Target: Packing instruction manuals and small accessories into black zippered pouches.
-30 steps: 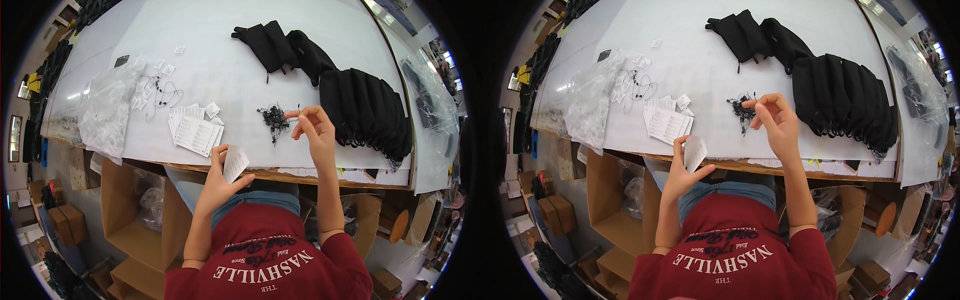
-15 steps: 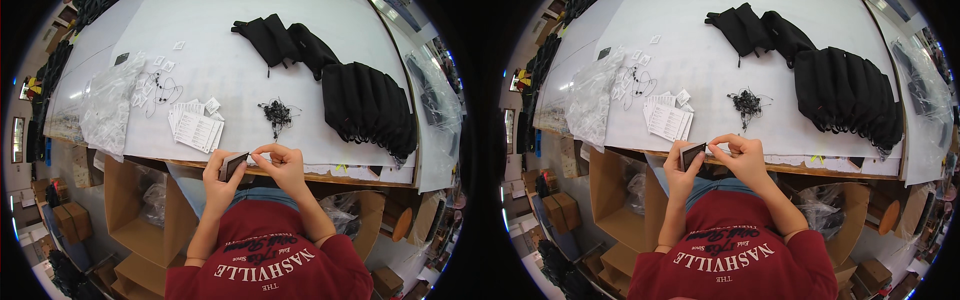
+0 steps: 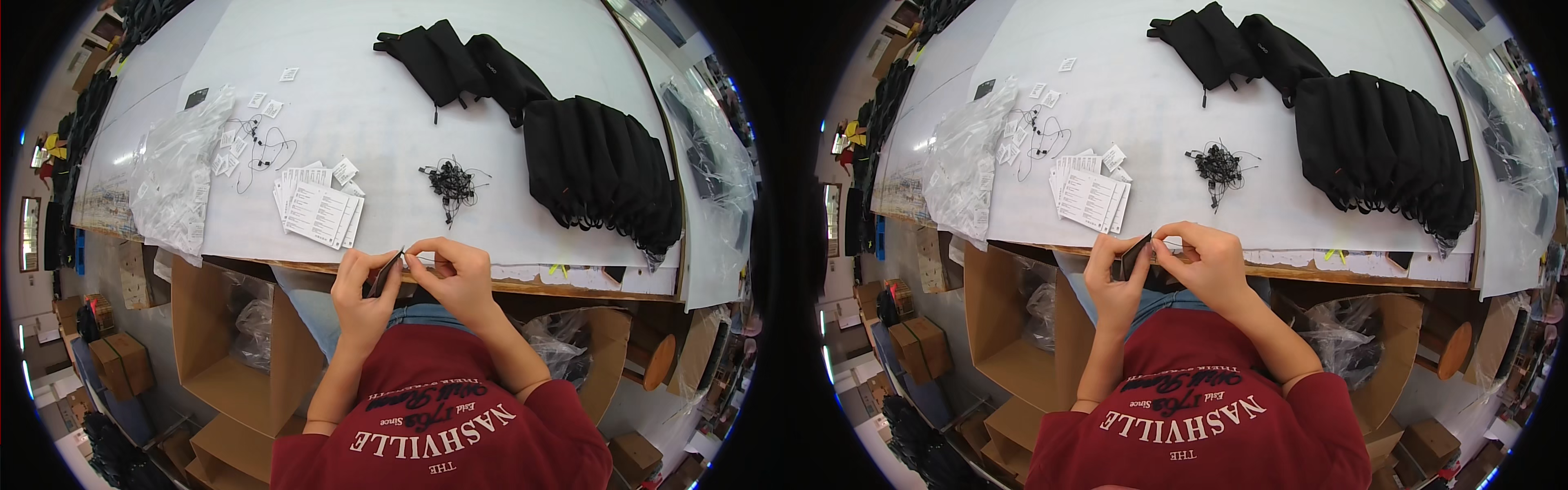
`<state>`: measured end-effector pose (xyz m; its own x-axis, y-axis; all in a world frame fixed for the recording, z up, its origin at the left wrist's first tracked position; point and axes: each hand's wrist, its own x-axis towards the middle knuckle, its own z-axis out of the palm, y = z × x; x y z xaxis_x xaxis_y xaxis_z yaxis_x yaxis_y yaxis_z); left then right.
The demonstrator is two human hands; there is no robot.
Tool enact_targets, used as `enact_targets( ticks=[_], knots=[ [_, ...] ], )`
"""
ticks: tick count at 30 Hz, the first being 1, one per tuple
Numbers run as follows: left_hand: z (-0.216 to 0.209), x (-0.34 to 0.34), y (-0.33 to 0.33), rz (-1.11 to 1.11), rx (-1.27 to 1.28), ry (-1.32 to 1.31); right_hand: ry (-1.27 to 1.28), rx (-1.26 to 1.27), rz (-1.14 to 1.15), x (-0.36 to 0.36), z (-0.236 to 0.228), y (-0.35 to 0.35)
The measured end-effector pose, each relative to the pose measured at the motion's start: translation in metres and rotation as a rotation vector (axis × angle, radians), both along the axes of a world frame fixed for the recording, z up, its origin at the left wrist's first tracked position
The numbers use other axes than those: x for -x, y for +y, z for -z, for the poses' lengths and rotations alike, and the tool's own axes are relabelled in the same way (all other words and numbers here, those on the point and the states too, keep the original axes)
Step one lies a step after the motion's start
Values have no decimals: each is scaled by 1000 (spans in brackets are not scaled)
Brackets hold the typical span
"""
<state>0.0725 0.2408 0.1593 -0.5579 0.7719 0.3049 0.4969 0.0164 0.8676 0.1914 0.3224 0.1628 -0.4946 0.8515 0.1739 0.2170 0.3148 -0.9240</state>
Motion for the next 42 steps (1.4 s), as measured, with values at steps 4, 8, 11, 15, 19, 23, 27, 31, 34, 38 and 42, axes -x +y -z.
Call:
enact_targets(
  ticks=[4,8,11,15,19,23,27,31,34,38,42],
  knots=[
    [-1,0,-1,18,5,23,9,-47,0,1,0,0],
    [4,7,-3,64,-85,49,36,161,-75,-3,-3,5],
    [5,22,-10,267,-107,-145,104,324,-196,-14,2,8],
    [12,37,-11,571,46,-863,149,354,-297,-16,9,5],
    [17,33,-10,578,180,-823,19,251,-352,-13,11,7],
    [16,32,-4,548,272,-788,57,254,-311,-13,12,8],
    [16,31,0,528,309,-720,7,248,-315,-16,10,15],
    [16,24,13,522,203,-692,131,510,-382,-22,29,24],
    [15,19,33,489,178,-713,289,714,-479,-25,48,33],
    [41,30,86,597,317,-478,370,978,-429,-42,62,52],
    [71,36,216,214,412,-336,657,1264,-283,-63,112,67]
  ],
)
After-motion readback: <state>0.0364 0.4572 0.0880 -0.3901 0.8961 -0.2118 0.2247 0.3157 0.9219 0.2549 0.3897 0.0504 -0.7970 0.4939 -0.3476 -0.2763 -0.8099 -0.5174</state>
